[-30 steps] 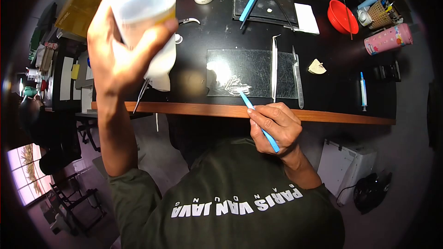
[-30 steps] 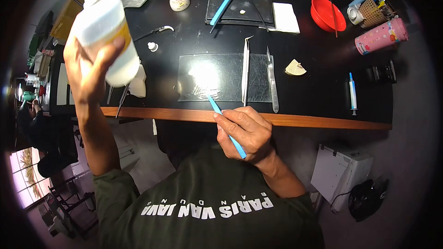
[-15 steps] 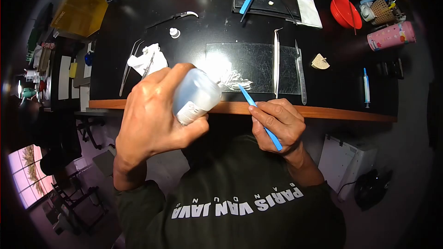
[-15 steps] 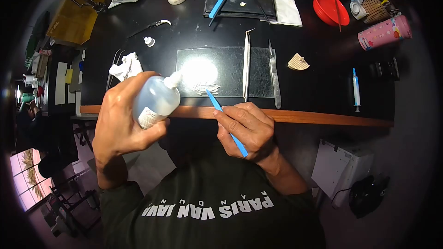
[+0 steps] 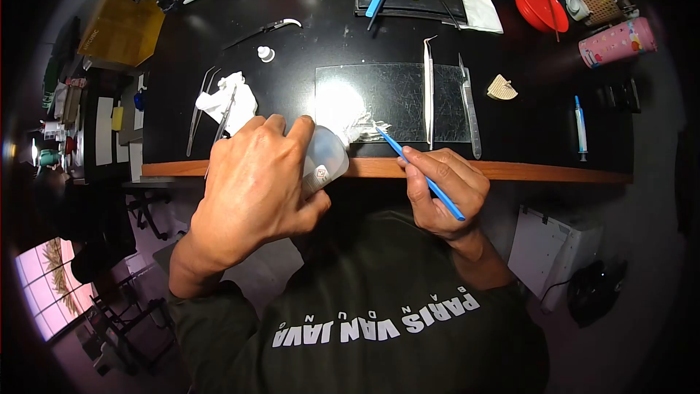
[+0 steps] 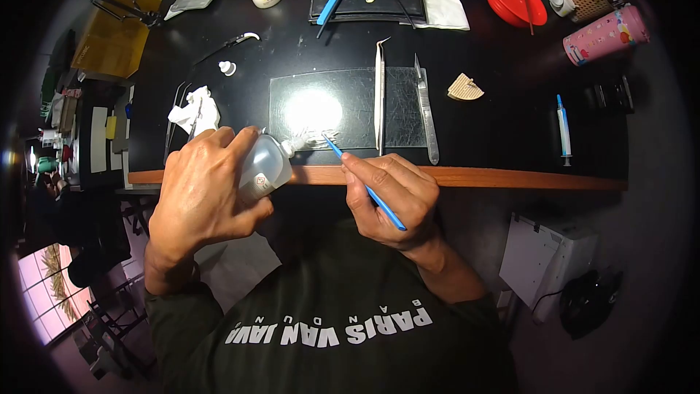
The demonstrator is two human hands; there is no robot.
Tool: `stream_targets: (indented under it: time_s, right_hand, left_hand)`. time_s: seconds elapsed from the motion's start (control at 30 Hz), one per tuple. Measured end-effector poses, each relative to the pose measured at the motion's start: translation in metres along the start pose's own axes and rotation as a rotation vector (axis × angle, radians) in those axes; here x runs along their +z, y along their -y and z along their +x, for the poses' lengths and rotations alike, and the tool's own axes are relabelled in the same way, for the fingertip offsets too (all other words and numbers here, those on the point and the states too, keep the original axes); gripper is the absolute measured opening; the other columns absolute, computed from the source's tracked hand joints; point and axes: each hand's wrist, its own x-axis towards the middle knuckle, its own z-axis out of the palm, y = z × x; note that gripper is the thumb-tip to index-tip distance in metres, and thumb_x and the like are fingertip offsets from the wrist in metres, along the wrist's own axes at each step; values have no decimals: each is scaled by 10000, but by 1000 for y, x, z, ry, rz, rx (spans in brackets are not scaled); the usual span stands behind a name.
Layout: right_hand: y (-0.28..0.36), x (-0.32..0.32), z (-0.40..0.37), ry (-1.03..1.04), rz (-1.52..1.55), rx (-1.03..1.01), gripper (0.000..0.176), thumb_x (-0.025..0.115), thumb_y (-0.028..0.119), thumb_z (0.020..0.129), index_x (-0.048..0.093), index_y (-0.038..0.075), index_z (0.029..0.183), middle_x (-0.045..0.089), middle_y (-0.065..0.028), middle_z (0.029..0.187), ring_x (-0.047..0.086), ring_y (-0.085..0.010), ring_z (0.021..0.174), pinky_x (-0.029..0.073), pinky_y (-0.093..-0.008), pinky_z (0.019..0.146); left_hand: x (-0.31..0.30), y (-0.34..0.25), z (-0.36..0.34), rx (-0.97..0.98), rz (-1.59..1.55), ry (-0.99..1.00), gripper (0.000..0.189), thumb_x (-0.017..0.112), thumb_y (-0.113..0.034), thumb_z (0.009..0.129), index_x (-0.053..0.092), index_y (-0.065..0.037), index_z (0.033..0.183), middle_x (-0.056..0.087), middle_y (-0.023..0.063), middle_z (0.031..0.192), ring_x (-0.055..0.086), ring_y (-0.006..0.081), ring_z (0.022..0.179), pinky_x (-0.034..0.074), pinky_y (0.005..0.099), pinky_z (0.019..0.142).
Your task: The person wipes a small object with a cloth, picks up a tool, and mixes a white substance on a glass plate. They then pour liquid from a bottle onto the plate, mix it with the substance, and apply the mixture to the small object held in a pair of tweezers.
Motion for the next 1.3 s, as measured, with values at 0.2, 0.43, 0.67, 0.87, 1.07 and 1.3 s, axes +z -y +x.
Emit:
stream_targets:
  time_s: [0.2,0.43,0.67,0.87,1.07,1.3]
  right_hand:
    - [2,-4,-1,25,-18,10,236,686,-75,892,771,-87,1112,785,-173,849,777,-251,743,618,-321,666]
    - [2,-4,-1,12,-20,-3,232,697,-95,871,775,-89,1089,783,-167,842,767,-248,716,608,-318,647]
    - [1,-4,0,18,-23,-11,225,701,-96,865,776,-88,1077,779,-160,833,764,-247,709,601,-317,634]
    - [-1,-2,-2,11,-29,-21,235,714,-72,854,778,-78,1080,772,-146,827,750,-248,697,583,-327,623]
    - [-1,-1,-2,-1,-25,-28,242,718,-60,849,779,-70,1083,765,-138,823,736,-247,682,568,-329,613]
    - [0,-1,0,13,-22,-28,259,748,-70,830,785,-62,1087,762,-134,851,727,-245,685,566,-332,616]
  left_hand:
    - [-6,-8,12,40,87,80,493,873,-341,676,664,34,917,688,184,833,738,335,840,612,449,674]
    - [-7,-10,18,86,159,95,468,842,-359,708,662,34,888,700,177,819,743,313,827,616,424,672]
    - [-6,-9,19,89,151,97,448,840,-346,714,657,29,876,695,176,807,739,313,811,612,426,668]
    - [-4,-8,17,105,110,48,405,831,-309,724,647,26,857,685,176,794,734,325,798,609,433,663]
    - [-5,-8,17,97,114,64,395,825,-299,724,646,29,854,690,183,804,741,323,807,608,434,657]
    - [-14,-2,13,26,71,107,446,806,-324,735,651,27,961,704,203,854,740,391,836,602,491,753]
